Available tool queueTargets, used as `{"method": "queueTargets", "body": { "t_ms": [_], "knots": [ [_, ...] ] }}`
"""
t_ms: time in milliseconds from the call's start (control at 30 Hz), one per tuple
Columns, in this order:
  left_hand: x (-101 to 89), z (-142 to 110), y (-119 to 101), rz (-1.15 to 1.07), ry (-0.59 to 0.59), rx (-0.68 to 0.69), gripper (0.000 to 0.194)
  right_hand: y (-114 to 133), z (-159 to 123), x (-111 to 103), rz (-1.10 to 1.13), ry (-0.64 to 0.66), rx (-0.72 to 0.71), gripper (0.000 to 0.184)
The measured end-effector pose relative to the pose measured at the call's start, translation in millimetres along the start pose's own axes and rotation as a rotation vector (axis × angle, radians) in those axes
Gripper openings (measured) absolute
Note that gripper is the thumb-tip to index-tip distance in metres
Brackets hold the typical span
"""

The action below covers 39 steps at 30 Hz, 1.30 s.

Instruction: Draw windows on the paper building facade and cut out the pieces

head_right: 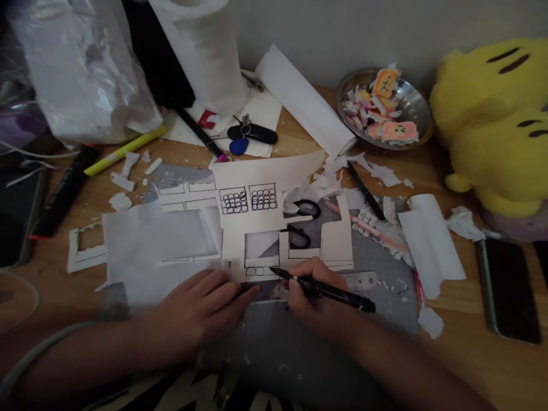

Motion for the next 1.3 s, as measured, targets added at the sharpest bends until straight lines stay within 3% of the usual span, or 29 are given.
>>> {"method": "queueTargets", "body": {
  "t_ms": [1300],
  "knots": [
    [0.9,-0.5,0.1,0.012,-0.038,0.005,0.035,4.8,1.6,5.0,0.044,0.105,-0.026,0.004]
  ]
}}
Point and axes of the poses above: each hand's wrist, its own z-axis towards the middle knuckle, its own x-axis out of the palm, y = z × x, the point moved 5 cm from there along z, towards the middle knuckle, and after that the axes turned 10 degrees about -z, right-handed, at the moved point
